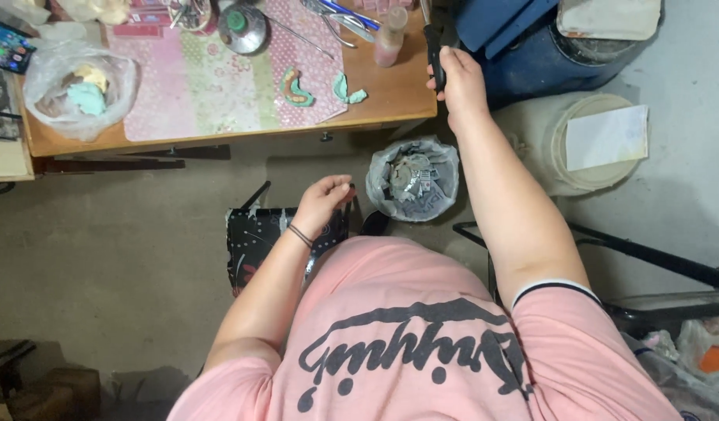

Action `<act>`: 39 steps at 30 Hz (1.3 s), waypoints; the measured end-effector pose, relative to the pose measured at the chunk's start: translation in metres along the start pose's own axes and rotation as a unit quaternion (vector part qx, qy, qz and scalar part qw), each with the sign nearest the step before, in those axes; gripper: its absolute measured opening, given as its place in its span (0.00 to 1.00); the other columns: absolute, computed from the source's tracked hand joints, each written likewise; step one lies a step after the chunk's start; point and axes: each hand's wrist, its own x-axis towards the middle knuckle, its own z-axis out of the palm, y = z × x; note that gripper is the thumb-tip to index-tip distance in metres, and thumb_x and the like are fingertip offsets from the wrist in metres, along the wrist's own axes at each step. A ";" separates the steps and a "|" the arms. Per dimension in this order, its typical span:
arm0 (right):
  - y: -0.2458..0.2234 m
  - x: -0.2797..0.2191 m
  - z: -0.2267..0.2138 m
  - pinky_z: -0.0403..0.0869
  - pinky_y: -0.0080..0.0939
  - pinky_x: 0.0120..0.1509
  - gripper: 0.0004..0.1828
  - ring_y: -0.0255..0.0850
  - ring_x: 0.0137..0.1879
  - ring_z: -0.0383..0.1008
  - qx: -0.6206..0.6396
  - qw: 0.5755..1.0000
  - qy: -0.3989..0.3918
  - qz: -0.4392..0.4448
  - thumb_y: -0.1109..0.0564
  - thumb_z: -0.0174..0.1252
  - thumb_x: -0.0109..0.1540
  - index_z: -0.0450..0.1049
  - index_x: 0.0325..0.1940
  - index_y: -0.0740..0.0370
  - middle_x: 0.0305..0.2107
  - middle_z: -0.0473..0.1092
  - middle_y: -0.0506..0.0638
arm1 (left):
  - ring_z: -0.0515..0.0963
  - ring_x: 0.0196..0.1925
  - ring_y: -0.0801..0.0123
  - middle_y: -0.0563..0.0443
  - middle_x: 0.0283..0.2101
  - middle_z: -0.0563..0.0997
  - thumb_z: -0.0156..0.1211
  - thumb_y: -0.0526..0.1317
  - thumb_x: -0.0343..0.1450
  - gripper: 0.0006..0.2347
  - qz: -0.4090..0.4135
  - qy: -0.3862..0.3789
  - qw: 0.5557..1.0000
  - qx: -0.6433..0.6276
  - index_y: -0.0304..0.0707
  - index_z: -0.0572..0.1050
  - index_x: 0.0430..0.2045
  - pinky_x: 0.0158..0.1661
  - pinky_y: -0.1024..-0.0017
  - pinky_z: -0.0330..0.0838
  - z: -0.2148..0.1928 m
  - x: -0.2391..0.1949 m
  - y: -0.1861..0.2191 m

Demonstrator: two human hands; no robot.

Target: The person cuts open a bag of blue powder and pours it into a container. They then use a green spatula to mix the powder. Finally, they press the mixture into a pink mold and remove a teal dental mold.

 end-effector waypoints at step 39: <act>0.012 0.003 -0.021 0.73 0.61 0.65 0.51 0.61 0.59 0.77 -0.258 0.964 0.043 -0.038 0.19 0.40 0.64 0.82 0.42 0.72 0.44 0.79 0.68 | 0.84 0.38 0.68 0.44 0.40 0.86 0.59 0.37 0.76 0.14 -0.011 -0.031 0.995 0.091 0.30 0.77 0.55 0.38 0.76 0.75 0.001 -0.042 0.027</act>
